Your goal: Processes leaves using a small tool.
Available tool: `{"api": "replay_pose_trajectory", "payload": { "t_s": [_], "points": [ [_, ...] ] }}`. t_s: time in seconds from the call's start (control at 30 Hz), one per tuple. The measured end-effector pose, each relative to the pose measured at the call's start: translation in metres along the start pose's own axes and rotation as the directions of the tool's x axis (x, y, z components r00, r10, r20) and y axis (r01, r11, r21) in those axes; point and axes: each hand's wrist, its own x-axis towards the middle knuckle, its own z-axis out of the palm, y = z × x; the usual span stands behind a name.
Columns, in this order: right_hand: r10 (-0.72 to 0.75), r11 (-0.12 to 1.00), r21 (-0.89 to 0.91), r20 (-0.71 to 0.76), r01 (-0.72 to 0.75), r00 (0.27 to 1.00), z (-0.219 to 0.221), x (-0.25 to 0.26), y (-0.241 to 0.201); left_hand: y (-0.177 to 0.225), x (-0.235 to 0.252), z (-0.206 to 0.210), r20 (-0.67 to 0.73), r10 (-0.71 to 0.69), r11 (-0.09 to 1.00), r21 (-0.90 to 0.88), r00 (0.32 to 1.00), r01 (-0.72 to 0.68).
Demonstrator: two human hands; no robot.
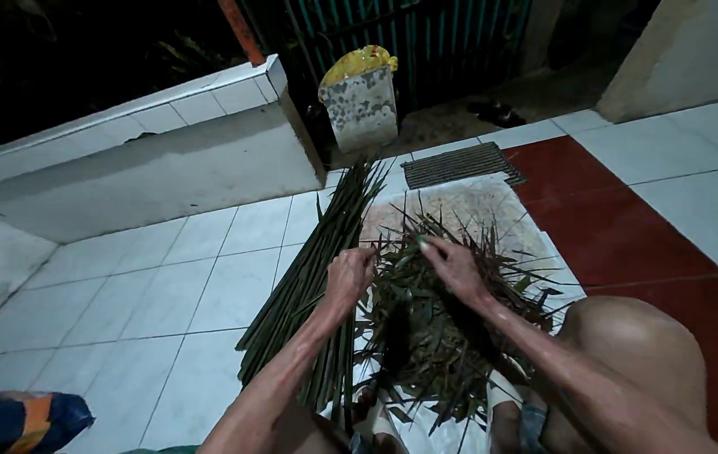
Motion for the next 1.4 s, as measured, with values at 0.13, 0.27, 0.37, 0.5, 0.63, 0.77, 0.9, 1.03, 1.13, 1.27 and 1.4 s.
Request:
{"api": "replay_pose_trajectory", "payload": {
  "t_s": [0.13, 0.27, 0.37, 0.5, 0.63, 0.77, 0.9, 1.03, 1.13, 1.27, 1.4],
  "points": [
    [-0.065, 0.998, 0.021, 0.157, 0.062, 0.985, 0.016, -0.006, -0.008, 0.0, 0.002, 0.004, 0.004, 0.018, 0.995, -0.095, 1.0, -0.018],
    [-0.035, 0.998, -0.048, 0.172, 0.044, 0.984, 0.015, -0.005, -0.009, -0.001, -0.001, 0.005, 0.007, 0.019, 0.995, -0.103, 1.0, -0.018],
    [-0.017, 0.995, -0.091, 0.157, 0.032, 0.987, 0.014, -0.005, -0.011, -0.002, 0.0, 0.006, 0.0, 0.024, 0.995, -0.094, 1.0, -0.024],
    [-0.011, 0.992, -0.125, 0.128, 0.028, 0.992, 0.014, -0.005, -0.011, -0.002, 0.0, 0.007, -0.017, 0.045, 0.994, -0.103, 0.999, -0.047],
    [-0.014, 0.991, -0.13, 0.114, 0.028, 0.993, 0.015, -0.005, -0.011, -0.001, 0.0, 0.007, -0.019, 0.051, 0.989, -0.137, 0.999, -0.053],
    [0.028, 0.989, -0.148, 0.065, -0.018, 0.998, 0.01, 0.0, -0.01, 0.003, -0.002, 0.005, 0.029, 0.013, 0.991, -0.134, 1.0, -0.009],
    [0.185, 0.969, -0.153, -0.063, -0.192, 0.981, -0.009, 0.021, 0.015, 0.001, -0.005, 0.006, 0.066, 0.01, 0.992, -0.128, 0.998, -0.002],
    [0.109, 0.994, 0.023, -0.122, -0.107, 0.987, -0.016, 0.022, 0.017, -0.005, -0.002, 0.002, 0.048, -0.013, 0.981, -0.194, 0.999, 0.022],
    [0.044, 0.958, 0.276, 0.105, -0.072, 0.994, -0.007, 0.01, 0.002, -0.006, 0.003, 0.002, 0.064, 0.009, 0.964, -0.265, 0.998, 0.008],
    [0.039, 0.88, 0.455, 0.21, -0.133, 0.977, 0.006, 0.008, -0.013, 0.007, 0.006, 0.006, 0.126, 0.099, 0.929, -0.368, 0.987, -0.046],
    [0.056, 0.851, 0.511, 0.146, -0.124, 0.988, 0.004, 0.018, -0.015, 0.003, 0.005, 0.002, 0.183, 0.15, 0.883, -0.466, 0.972, -0.049]
  ]
}}
